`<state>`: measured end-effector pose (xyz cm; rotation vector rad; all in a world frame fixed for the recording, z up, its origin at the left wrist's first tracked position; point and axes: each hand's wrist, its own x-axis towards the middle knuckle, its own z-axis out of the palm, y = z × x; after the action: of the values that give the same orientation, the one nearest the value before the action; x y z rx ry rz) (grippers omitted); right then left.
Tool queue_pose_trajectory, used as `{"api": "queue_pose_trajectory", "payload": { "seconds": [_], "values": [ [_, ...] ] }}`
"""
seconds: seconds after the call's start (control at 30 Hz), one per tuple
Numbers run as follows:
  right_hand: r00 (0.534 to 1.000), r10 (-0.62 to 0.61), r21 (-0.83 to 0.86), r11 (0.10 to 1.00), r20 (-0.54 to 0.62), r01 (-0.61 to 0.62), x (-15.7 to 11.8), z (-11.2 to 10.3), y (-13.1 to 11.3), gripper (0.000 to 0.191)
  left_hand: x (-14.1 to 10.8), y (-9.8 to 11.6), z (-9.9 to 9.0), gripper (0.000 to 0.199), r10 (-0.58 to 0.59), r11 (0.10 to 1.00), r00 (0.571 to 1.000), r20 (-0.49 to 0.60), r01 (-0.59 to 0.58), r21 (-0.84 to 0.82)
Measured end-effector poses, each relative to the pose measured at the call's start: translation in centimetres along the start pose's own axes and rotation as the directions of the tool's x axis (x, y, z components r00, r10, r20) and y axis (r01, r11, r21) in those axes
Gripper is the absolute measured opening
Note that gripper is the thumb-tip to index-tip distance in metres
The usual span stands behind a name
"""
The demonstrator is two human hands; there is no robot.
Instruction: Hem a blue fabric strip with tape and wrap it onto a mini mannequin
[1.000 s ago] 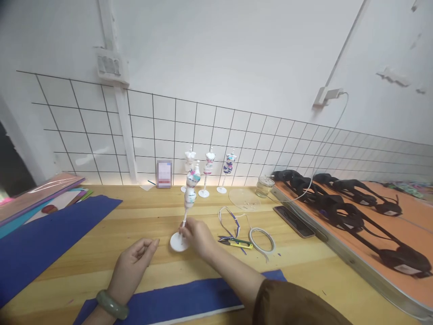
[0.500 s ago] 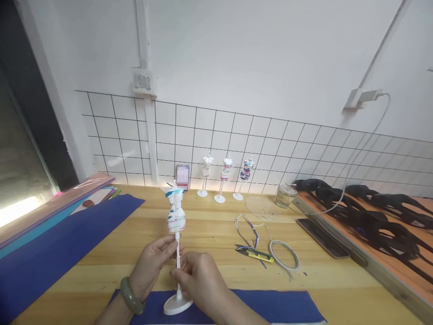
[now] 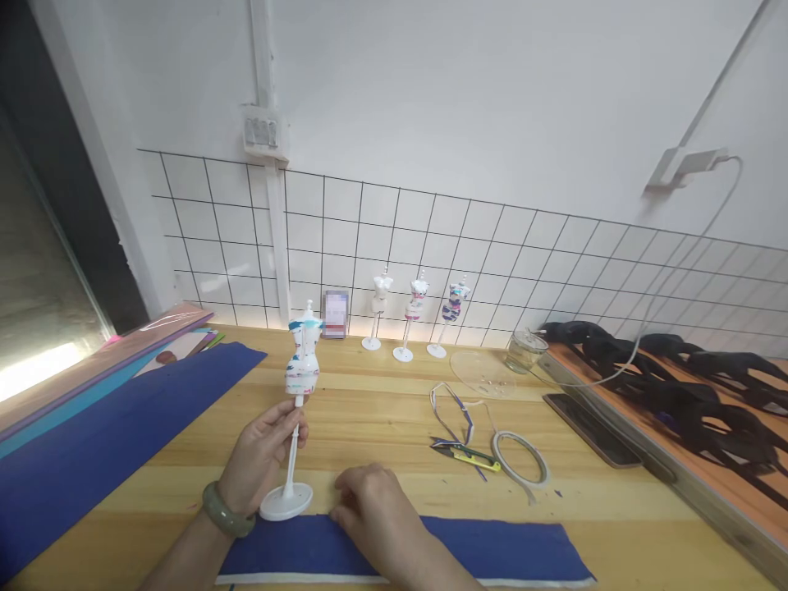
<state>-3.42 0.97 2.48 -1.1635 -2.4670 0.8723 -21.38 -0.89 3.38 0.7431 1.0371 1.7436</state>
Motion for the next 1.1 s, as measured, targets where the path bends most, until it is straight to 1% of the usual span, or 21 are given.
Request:
{"api": "queue_pose_trajectory", "payload": {
  "seconds": [0.17,0.33,0.43,0.5,0.6,0.73,0.87,0.93,1.0,1.1],
  "values": [
    [0.997,0.021,-0.072,0.997,0.072,-0.016,0.2,1.1,-1.3,0.028,0.5,0.8,-1.2,0.03,0.025,1.0,1.0,-0.012,-0.025,-0.001],
    [0.986,0.118,-0.146,0.984,0.119,-0.1,0.3,1.3,-2.0,0.016,1.0,1.8,-2.3,0.032,0.058,0.998,0.997,-0.047,-0.057,0.007],
    [0.983,0.093,-0.136,0.988,0.16,-0.071,0.2,1.3,-2.0,0.009,1.3,1.8,-2.6,0.033,0.065,0.998,0.996,-0.056,-0.065,0.011],
    [0.982,0.05,-0.115,0.993,0.181,-0.029,0.0,1.1,-2.0,0.011,1.3,1.6,-2.7,0.032,0.065,0.998,0.996,-0.059,-0.064,0.016],
    [0.985,0.027,-0.105,0.994,0.172,-0.009,-0.3,0.4,-1.5,0.013,1.4,1.3,-2.9,0.029,0.059,0.998,0.997,-0.052,-0.057,0.029],
    [0.987,0.057,-0.122,0.992,0.147,-0.039,-1.0,-1.7,0.3,0.014,1.5,1.0,-2.7,0.027,0.036,0.998,0.999,-0.026,-0.034,0.047],
    [0.985,0.048,-0.127,0.992,0.167,-0.027,-1.6,-4.3,2.7,0.018,1.1,0.8,-1.9,0.028,0.009,0.998,1.0,0.002,-0.009,0.067],
    [0.982,0.05,-0.128,0.991,0.18,-0.027,-1.6,-5.1,3.5,0.02,0.9,0.7,-1.4,0.027,-0.011,0.997,1.0,0.013,0.01,0.082],
    [0.983,0.059,-0.128,0.991,0.174,-0.037,-1.3,-5.2,3.6,0.022,0.7,0.5,-1.1,0.027,-0.031,0.995,0.999,0.021,0.029,0.096],
    [0.986,0.057,-0.107,0.993,0.157,-0.04,-0.3,-4.2,2.5,0.03,0.7,0.3,-1.0,0.027,-0.043,0.993,0.999,0.019,0.041,0.107]
  ]
}}
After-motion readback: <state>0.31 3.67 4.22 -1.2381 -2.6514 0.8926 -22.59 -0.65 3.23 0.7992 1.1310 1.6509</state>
